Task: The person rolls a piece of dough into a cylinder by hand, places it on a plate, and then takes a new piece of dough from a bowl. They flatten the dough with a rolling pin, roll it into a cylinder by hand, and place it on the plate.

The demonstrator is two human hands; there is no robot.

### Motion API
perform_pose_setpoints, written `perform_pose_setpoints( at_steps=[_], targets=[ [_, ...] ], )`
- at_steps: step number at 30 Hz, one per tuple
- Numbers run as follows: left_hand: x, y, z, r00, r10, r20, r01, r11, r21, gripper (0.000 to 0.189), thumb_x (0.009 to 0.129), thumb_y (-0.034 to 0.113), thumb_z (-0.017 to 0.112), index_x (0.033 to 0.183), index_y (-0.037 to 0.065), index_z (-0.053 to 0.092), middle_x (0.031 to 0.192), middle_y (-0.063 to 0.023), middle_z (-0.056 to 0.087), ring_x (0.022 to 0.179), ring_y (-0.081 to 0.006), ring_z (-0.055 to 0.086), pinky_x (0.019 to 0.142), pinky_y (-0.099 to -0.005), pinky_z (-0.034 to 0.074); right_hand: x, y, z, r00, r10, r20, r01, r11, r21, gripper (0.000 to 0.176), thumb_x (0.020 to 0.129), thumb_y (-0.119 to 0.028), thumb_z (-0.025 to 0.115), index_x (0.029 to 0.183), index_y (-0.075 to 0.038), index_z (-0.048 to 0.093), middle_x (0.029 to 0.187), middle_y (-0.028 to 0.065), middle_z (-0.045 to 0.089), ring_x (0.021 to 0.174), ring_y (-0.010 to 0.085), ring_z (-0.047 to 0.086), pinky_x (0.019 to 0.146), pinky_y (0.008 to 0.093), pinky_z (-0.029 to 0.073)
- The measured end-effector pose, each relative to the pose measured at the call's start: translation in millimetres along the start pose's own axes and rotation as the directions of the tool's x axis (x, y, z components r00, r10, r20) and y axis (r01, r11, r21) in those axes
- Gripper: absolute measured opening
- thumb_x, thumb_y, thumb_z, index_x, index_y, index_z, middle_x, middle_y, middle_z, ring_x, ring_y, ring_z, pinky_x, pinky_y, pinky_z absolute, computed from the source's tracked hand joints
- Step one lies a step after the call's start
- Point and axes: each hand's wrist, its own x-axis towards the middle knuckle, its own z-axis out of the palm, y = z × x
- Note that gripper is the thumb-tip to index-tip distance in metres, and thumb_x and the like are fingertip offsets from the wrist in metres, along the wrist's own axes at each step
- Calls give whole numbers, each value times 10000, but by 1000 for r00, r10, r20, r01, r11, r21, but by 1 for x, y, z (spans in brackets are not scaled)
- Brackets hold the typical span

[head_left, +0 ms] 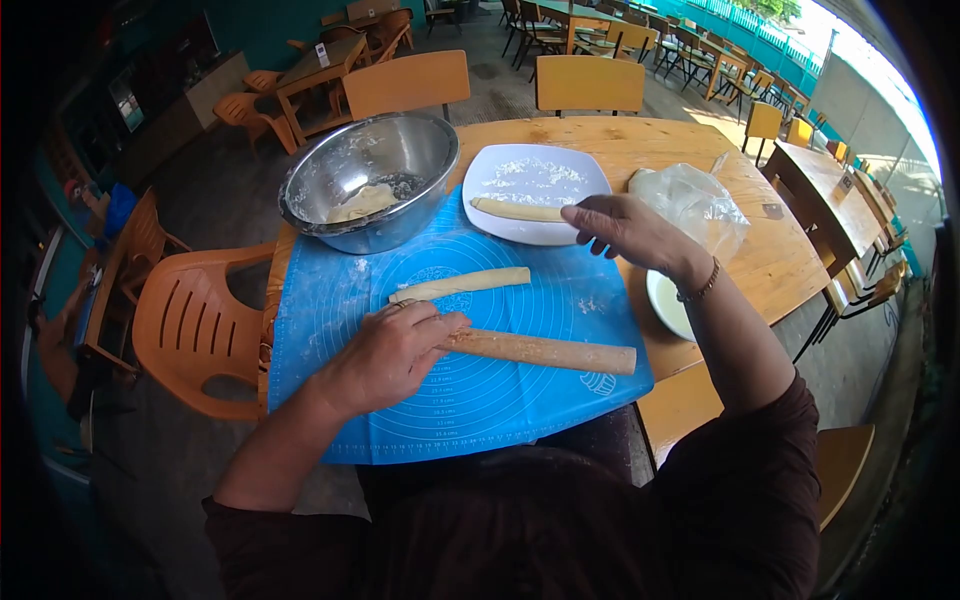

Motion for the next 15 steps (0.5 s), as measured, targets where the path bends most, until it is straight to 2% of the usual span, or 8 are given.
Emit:
perform_pose_setpoints(
  at_steps=[2,4,7,8,10,11,13,15],
  targets=[
    [1,-4,4,999,-27,-19,27,1000,-3,258,904,25,643,1159,16,677,977,-158,656,939,-322,666,828,-438,537,-31,-11,28,944,-264,197,267,964,10,722,950,-599,570,1251,54,640,1102,248,695,1003,353,678,905,405,516],
    [11,-11,10,996,68,-65,-63,995,73,320,860,16,696,1179,2,673,998,-145,666,976,-323,649,865,-417,512,-56,-27,49,894,-276,352,330,938,-103,531,941,-373,660,1262,49,615,1081,281,685,1023,399,672,911,428,514],
    [26,-16,16,984,149,-100,-130,975,178,365,856,21,702,1215,-11,648,1108,-172,642,1089,-345,620,933,-429,505,-67,-5,83,902,-419,104,431,882,-188,280,945,-136,592,1194,-7,591,937,252,652,916,454,634,815,492,509],
    [29,-16,17,983,151,-103,-131,975,177,365,856,21,702,1215,-11,648,1108,-172,642,1089,-345,620,933,-429,505,-73,-2,84,902,-418,103,431,882,-191,280,945,-136,592,1194,-7,591,937,252,652,916,454,634,815,492,509],
    [33,-17,18,917,202,-344,-106,955,276,413,861,38,709,1258,-26,614,1259,-203,577,1207,-363,563,1010,-440,481,-84,9,78,952,-289,-98,253,927,-276,279,950,-89,570,1206,18,552,974,251,610,909,447,608,808,489,503],
    [32,-22,19,916,203,-347,-108,956,274,413,861,38,709,1258,-26,614,1259,-203,577,1207,-363,563,1010,-440,481,-90,16,78,953,-288,-99,251,927,-280,279,950,-89,570,1206,18,552,974,251,610,909,447,608,808,489,503],
    [27,-36,23,962,16,-273,32,984,172,441,873,50,708,1289,-32,587,1353,-215,513,1274,-374,513,1072,-457,441,-103,30,80,890,-244,-384,155,956,-248,345,939,-29,527,1274,45,502,1020,272,566,920,449,580,817,498,495],
    [26,-42,27,973,-14,-229,54,984,169,439,886,95,714,1281,-46,586,1334,-213,529,1246,-376,528,1073,-460,431,-113,34,86,888,-188,-419,131,978,-160,440,914,28,477,1352,63,439,1028,297,532,939,455,571,836,503,491]
  ],
)
